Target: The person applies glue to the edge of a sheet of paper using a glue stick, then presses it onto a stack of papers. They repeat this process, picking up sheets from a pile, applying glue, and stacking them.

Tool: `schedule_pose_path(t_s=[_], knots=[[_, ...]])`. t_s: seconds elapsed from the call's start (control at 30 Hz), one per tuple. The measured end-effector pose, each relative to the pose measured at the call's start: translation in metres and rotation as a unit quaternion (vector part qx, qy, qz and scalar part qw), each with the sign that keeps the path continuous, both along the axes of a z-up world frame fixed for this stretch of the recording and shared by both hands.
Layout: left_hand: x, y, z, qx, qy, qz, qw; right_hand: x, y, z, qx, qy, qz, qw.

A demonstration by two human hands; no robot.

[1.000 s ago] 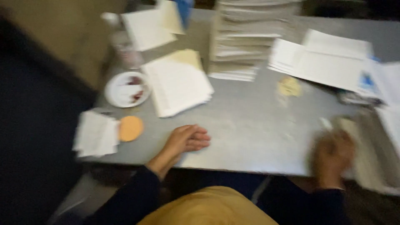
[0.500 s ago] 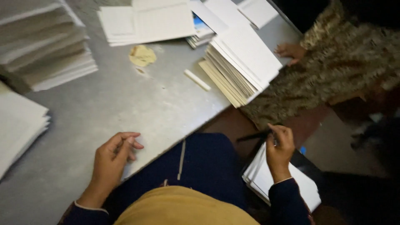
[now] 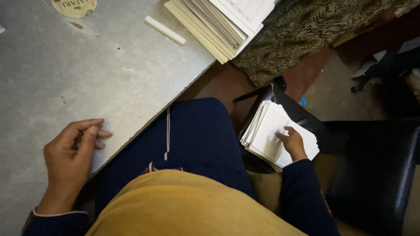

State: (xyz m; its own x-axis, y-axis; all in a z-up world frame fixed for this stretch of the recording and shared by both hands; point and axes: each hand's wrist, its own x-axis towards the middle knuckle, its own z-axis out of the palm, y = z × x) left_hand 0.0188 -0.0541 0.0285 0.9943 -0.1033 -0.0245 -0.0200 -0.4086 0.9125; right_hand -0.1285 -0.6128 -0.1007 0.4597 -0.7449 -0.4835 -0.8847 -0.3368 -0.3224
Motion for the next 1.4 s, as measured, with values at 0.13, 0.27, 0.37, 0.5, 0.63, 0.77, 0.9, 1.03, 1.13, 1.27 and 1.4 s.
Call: schedule_pose_path(t_s=[0.13, 0.27, 0.37, 0.5, 0.63, 0.77, 0.9, 1.03, 1.13, 1.27, 1.4], knots=[[-0.001, -0.002, -0.001, -0.001, -0.002, 0.007, 1.0, 0.034, 0.051, 0.032, 0.034, 0.09, 0.016, 0.995], [-0.001, 0.0, -0.004, -0.006, 0.005, 0.011, 1.0, 0.04, 0.06, 0.02, 0.038, 0.189, 0.088, 0.977], [0.0, 0.001, -0.004, -0.009, -0.01, 0.005, 1.0, 0.04, 0.06, 0.014, 0.055, 0.161, 0.059, 0.984], [-0.001, 0.001, -0.001, -0.009, -0.005, 0.002, 1.0, 0.044, 0.063, 0.009, 0.071, 0.157, 0.015, 0.985], [0.0, 0.002, -0.004, -0.026, -0.004, 0.004, 1.0, 0.039, 0.05, -0.006, 0.116, 0.108, -0.028, 0.987], [0.0, 0.004, -0.003, -0.025, 0.01, 0.01, 1.0, 0.006, -0.009, -0.059, 0.213, -0.052, -0.046, 0.975], [0.0, 0.005, -0.001, -0.028, 0.014, 0.006, 0.999, -0.038, -0.124, -0.177, 0.228, -0.148, 0.046, 0.961], [0.0, 0.006, 0.0, -0.026, -0.005, -0.005, 1.0, -0.023, -0.093, -0.116, -0.09, -0.049, 0.113, 0.988], [-0.001, 0.008, -0.002, -0.028, -0.011, -0.001, 1.0, -0.011, -0.061, -0.074, -0.03, -0.066, 0.003, 0.997], [0.0, 0.008, -0.001, -0.028, -0.012, -0.005, 1.0, -0.03, -0.142, -0.143, -0.323, 0.264, 0.481, 0.771], [0.0, 0.008, 0.001, -0.024, -0.019, -0.009, 0.999, -0.002, -0.024, -0.04, 0.062, -0.101, -0.172, 0.978]])
